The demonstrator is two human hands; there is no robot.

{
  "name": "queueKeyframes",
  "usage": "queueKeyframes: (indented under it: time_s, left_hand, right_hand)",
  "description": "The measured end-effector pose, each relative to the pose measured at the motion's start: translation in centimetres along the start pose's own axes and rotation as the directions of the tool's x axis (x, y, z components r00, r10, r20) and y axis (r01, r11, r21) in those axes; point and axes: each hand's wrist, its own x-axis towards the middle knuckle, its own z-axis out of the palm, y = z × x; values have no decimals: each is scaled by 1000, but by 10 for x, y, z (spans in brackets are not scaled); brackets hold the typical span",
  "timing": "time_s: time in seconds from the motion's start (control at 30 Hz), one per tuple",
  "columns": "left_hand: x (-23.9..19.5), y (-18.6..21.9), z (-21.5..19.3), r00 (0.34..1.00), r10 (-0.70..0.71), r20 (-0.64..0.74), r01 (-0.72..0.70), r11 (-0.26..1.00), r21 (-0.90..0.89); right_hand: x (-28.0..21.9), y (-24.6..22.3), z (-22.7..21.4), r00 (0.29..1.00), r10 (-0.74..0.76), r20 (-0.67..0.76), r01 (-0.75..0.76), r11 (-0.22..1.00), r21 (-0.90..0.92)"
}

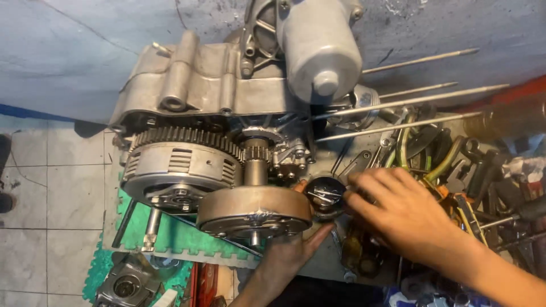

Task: The person assembles a small motorcycle engine on a floor mat. They fit the piston into the cylinder, align the cylinder and crankcase, insert long mounting studs and bolts through the cases, and reposition the engine while seating components by hand.

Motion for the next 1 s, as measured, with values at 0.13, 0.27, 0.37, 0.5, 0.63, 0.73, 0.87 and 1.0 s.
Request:
queueKeyframes:
  time_s: [0.13,0.27,0.37,0.5,0.63,0.73,0.87,1.0]
  left_hand:
    - [24,10,0,990,91,-109,-94,996,-14]
    - [42,23,-2,988,99,-119,-107,992,-60]
    - [55,40,-13,993,67,-95,-62,997,49]
    - [58,44,-15,999,-49,2,49,999,-14]
    - [60,44,-18,999,-46,24,46,999,11]
    - [62,47,-21,999,-39,32,39,999,6]
    - [65,50,-22,998,-52,44,52,999,13]
    - [61,51,-22,996,-62,69,60,998,32]
  right_hand:
    - [11,-5,-16,980,55,-193,-50,998,32]
    - [29,-8,-8,991,133,-4,-133,990,-49]
    - [57,-15,-22,916,244,319,-215,969,-123]
    - [63,-12,-13,836,315,449,-308,947,-90]
    - [59,-8,-5,923,258,285,-281,959,43]
    - [58,-8,3,942,248,226,-271,959,81]
    - [62,-13,3,933,280,225,-301,952,64]
    - [59,-18,14,939,278,202,-274,960,-48]
